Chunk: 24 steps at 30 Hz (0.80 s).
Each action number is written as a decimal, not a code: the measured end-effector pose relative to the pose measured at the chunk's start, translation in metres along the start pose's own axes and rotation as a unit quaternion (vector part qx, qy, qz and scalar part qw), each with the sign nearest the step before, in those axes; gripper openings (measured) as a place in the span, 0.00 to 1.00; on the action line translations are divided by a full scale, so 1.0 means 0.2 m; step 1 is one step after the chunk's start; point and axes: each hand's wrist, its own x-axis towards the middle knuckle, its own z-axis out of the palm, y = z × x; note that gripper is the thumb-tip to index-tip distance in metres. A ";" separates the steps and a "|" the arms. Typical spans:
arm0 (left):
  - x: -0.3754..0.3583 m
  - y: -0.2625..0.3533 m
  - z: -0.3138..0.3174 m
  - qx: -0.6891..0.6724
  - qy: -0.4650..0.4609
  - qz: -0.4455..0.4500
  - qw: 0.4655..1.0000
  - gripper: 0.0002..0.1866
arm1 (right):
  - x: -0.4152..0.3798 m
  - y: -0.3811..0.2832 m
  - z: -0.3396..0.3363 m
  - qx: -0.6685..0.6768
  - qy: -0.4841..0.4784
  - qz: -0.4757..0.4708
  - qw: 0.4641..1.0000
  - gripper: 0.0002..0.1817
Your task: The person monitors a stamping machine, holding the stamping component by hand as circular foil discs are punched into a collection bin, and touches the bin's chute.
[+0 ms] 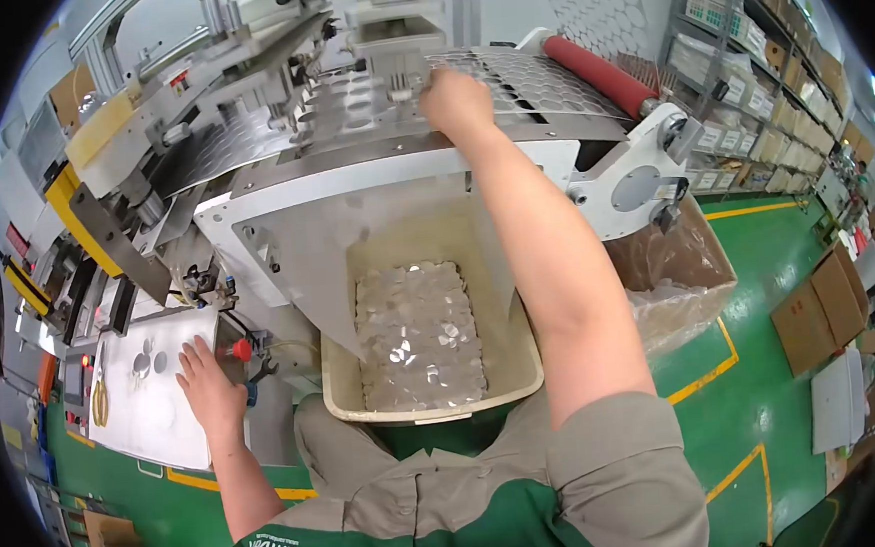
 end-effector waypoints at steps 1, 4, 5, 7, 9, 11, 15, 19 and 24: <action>0.00 0.00 0.00 0.003 -0.002 -0.004 1.000 0.49 | 0.00 0.00 0.01 0.018 0.046 -0.002 0.999 0.16; -0.01 0.02 -0.04 -0.002 -0.011 -0.003 1.000 0.48 | -0.03 0.01 0.01 -0.002 0.010 -0.018 1.000 0.14; -0.01 0.02 -0.05 0.002 -0.017 -0.004 1.000 0.49 | -0.02 0.00 -0.01 0.002 0.017 -0.003 1.000 0.15; 0.00 0.01 -0.03 0.002 -0.013 -0.001 1.000 0.49 | -0.03 -0.03 -0.04 0.027 0.038 0.024 0.999 0.16; 0.00 0.01 -0.01 0.004 -0.008 -0.001 1.000 0.48 | -0.02 0.00 -0.01 -0.028 -0.037 -0.024 0.999 0.15; -0.01 0.02 -0.04 0.003 -0.013 0.000 1.000 0.47 | 0.00 0.01 -0.01 -0.010 -0.005 0.006 1.000 0.17; -0.01 0.01 -0.03 0.010 -0.004 0.007 1.000 0.45 | -0.01 0.00 0.00 -0.016 0.003 -0.016 1.000 0.17; -0.01 0.01 -0.05 0.006 -0.014 0.002 1.000 0.45 | 0.01 0.00 -0.02 -0.020 -0.005 0.013 1.000 0.17; -0.01 0.01 -0.04 0.015 -0.006 0.005 1.000 0.44 | 0.00 -0.01 -0.01 0.001 0.028 0.005 1.000 0.16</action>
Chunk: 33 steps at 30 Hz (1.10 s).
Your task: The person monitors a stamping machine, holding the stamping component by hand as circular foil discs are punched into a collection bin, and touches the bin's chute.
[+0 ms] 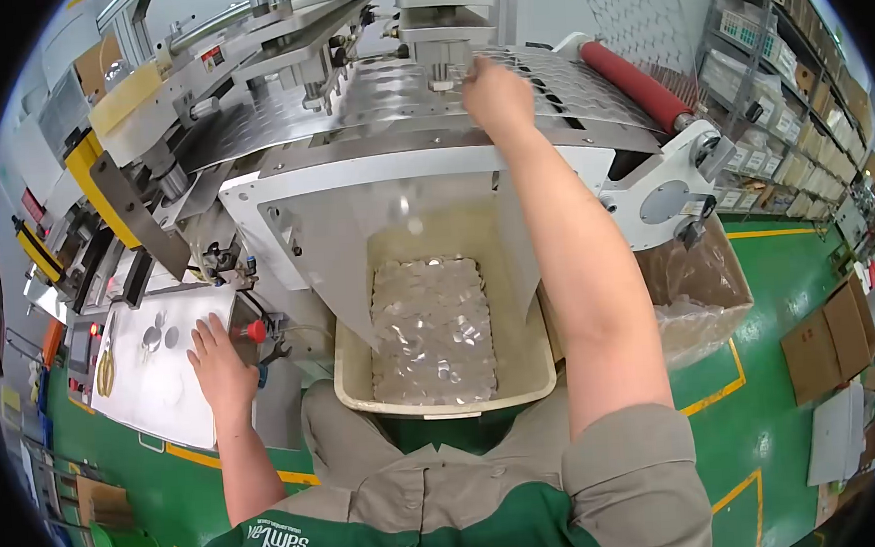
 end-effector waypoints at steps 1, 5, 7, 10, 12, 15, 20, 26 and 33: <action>0.00 0.00 0.00 -0.002 0.002 -0.002 1.000 0.44 | -0.01 -0.02 -0.02 -0.002 0.005 0.010 1.000 0.16; 0.00 0.00 0.00 -0.002 -0.008 -0.001 1.000 0.45 | -0.02 -0.02 -0.03 -0.018 -0.018 -0.001 1.000 0.17; 0.01 -0.01 0.00 -0.004 -0.006 -0.001 1.000 0.45 | -0.02 0.00 0.00 0.008 0.031 -0.007 0.999 0.17; 0.00 0.00 -0.01 -0.007 -0.002 -0.005 1.000 0.45 | -0.03 -0.01 -0.04 -0.032 -0.066 -0.004 0.997 0.18; 0.00 0.00 0.00 -0.008 -0.008 -0.005 1.000 0.44 | -0.03 -0.02 -0.03 0.020 0.004 0.008 1.000 0.18; 0.00 0.00 -0.01 -0.013 -0.011 -0.008 1.000 0.44 | -0.02 0.01 0.01 -0.018 -0.049 -0.035 0.998 0.18; 0.01 0.00 0.00 -0.013 -0.012 -0.010 1.000 0.43 | -0.01 0.00 0.00 -0.048 -0.038 0.001 0.998 0.19; 0.01 0.00 0.00 0.002 -0.017 -0.010 1.000 0.44 | -0.01 0.02 0.00 -0.027 -0.064 -0.009 0.998 0.18; 0.00 0.01 -0.03 0.001 -0.025 -0.012 1.000 0.45 | 0.00 0.03 0.02 -0.049 -0.049 -0.031 0.997 0.17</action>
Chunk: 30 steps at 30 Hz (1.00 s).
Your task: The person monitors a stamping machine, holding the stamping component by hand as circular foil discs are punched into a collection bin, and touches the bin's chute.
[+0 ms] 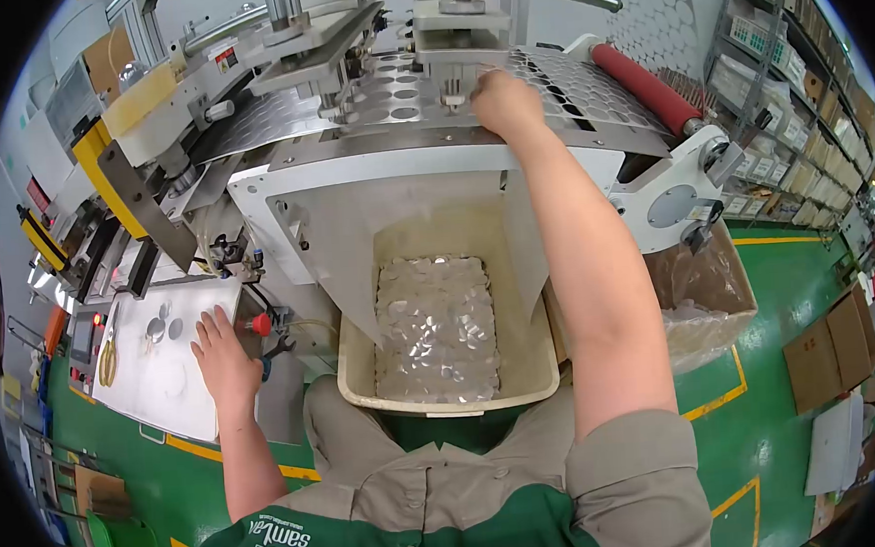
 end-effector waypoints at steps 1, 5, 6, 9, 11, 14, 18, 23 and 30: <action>0.00 -0.01 0.01 0.001 0.005 0.002 1.000 0.45 | 0.00 -0.02 -0.02 0.025 0.016 0.020 0.999 0.17; 0.01 -0.02 0.06 -0.002 0.025 0.006 1.000 0.45 | 0.01 0.01 0.01 0.008 -0.008 -0.005 1.000 0.17; 0.01 -0.01 0.03 -0.004 0.015 0.007 1.000 0.45 | -0.01 -0.02 0.00 0.036 0.020 0.011 0.999 0.17; 0.00 -0.01 0.03 -0.006 0.013 0.008 1.000 0.45 | 0.02 -0.01 -0.01 0.013 0.045 0.032 0.998 0.17; 0.00 -0.02 0.04 -0.009 0.018 0.007 1.000 0.45 | 0.03 0.04 0.06 0.016 0.017 -0.013 1.000 0.17; 0.01 -0.01 0.04 0.003 0.016 0.004 1.000 0.45 | -0.01 -0.05 -0.05 0.049 0.045 0.040 0.997 0.17; 0.01 -0.01 0.03 -0.003 0.012 0.005 1.000 0.45 | 0.00 0.01 0.02 0.043 0.031 -0.009 0.999 0.16; 0.00 -0.01 0.03 -0.003 0.014 0.004 1.000 0.45 | -0.01 -0.01 -0.01 0.029 0.013 0.005 0.999 0.19; 0.00 -0.01 0.03 -0.005 0.021 0.008 1.000 0.44 | 0.01 0.00 -0.01 0.035 0.001 0.015 0.999 0.17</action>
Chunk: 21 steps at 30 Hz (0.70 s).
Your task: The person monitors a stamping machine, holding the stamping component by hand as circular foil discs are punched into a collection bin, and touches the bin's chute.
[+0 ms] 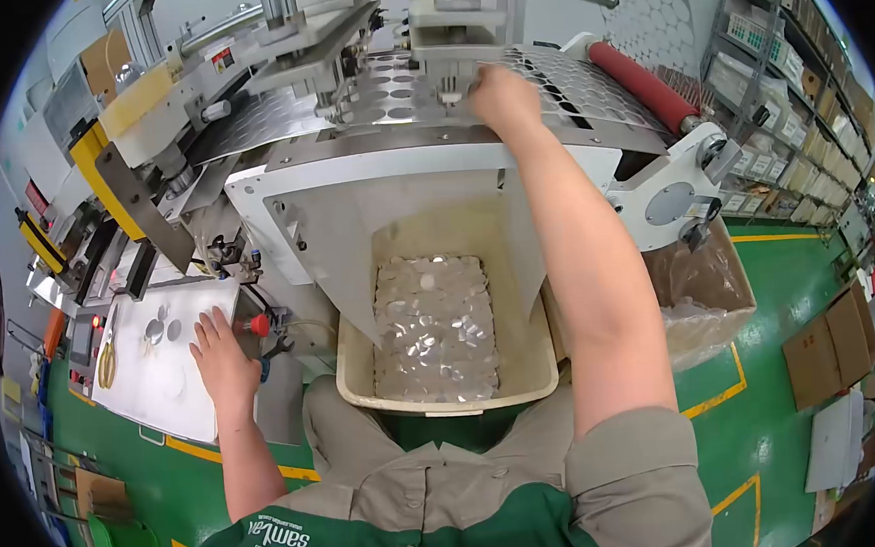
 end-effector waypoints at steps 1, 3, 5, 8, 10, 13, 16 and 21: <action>0.00 0.00 -0.01 0.002 -0.008 0.000 1.000 0.45 | -0.02 -0.05 -0.06 -0.001 0.007 0.023 1.000 0.17; 0.00 0.00 0.00 -0.003 -0.005 -0.002 1.000 0.45 | -0.02 -0.03 -0.01 0.008 0.062 -0.002 0.998 0.18; 0.00 0.01 -0.01 0.000 -0.014 -0.007 1.000 0.45 | 0.03 0.02 0.04 -0.008 -0.018 -0.012 1.000 0.17; 0.00 0.00 -0.01 -0.002 -0.012 -0.004 1.000 0.45 | 0.00 -0.04 -0.03 -0.003 0.015 0.041 0.999 0.17; 0.00 0.00 0.00 -0.006 -0.006 -0.002 1.000 0.46 | 0.00 -0.01 -0.01 -0.001 -0.016 -0.004 1.000 0.17; 0.00 -0.01 0.01 -0.004 -0.002 0.002 1.000 0.45 | -0.02 -0.04 -0.02 0.012 0.049 0.016 0.999 0.17; 0.00 0.00 0.01 -0.003 0.000 0.002 1.000 0.44 | -0.04 -0.05 -0.05 -0.012 -0.006 0.015 1.000 0.18; 0.00 -0.01 0.01 -0.001 -0.001 0.006 1.000 0.45 | -0.02 -0.03 -0.02 -0.010 0.013 -0.007 1.000 0.18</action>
